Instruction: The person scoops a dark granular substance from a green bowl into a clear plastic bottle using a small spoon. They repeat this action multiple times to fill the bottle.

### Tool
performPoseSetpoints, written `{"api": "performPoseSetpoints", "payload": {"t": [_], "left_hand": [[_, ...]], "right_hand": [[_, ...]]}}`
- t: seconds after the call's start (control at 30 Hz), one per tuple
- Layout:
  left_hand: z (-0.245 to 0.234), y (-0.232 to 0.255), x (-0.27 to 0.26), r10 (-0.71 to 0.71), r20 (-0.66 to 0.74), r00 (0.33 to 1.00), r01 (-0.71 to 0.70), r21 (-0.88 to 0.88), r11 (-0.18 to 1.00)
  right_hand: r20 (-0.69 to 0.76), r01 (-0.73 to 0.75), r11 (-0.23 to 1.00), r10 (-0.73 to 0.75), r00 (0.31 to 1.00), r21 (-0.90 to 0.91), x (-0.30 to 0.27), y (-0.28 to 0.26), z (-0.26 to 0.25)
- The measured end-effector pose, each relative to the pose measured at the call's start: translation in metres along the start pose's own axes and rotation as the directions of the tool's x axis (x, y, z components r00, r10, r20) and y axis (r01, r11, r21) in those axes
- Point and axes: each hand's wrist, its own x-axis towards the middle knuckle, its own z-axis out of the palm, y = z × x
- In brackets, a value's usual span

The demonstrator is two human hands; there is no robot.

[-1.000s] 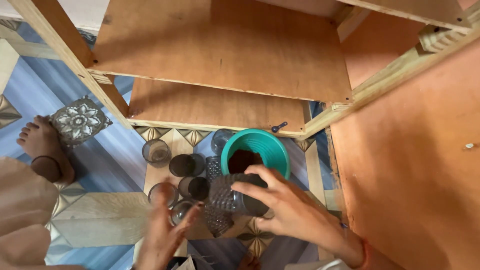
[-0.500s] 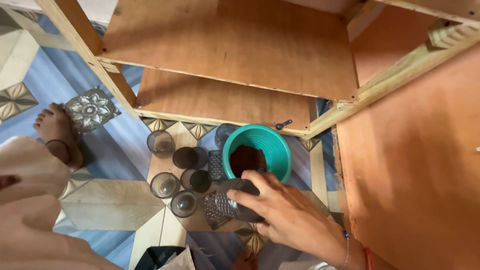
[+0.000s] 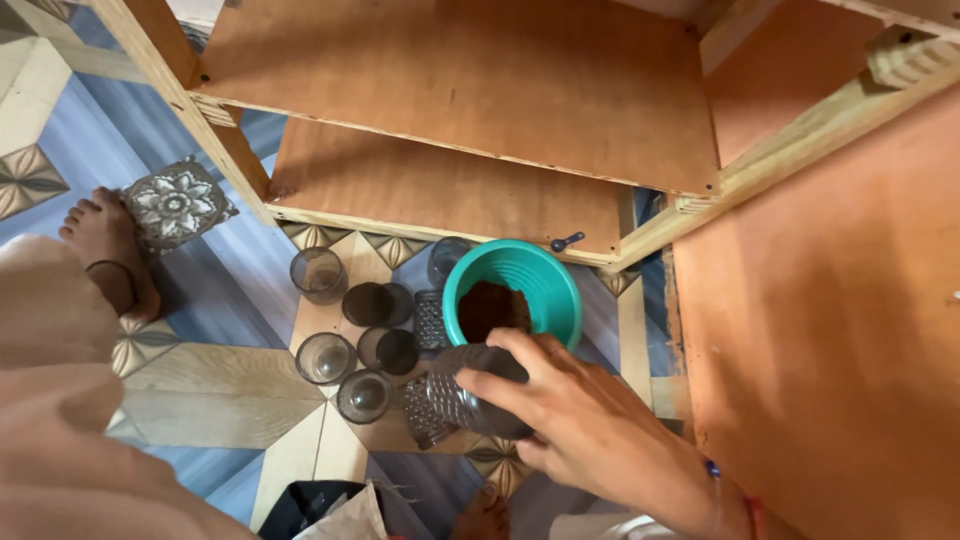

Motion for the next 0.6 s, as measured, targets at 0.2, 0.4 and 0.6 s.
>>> {"api": "performPoseSetpoints", "payload": {"t": [0.2, 0.4, 0.6], "left_hand": [[0.054, 0.010, -0.037, 0.007, 0.210, 0.978, 0.046, -0.250, 0.967], [0.059, 0.003, -0.042, 0.042, 0.304, 0.952, 0.046, -0.277, 0.960], [0.067, 0.009, -0.050, 0.063, 0.328, 0.942, 0.023, -0.254, 0.967]], "right_hand": [[-0.144, 0.104, 0.994, -0.101, 0.984, 0.016, -0.002, -0.008, -0.008], [-0.123, 0.004, 1.000, -0.004, 0.992, 0.000, 0.007, 0.002, -0.010], [-0.095, -0.099, 0.995, 0.099, 0.991, -0.001, -0.002, 0.015, -0.008]]}}
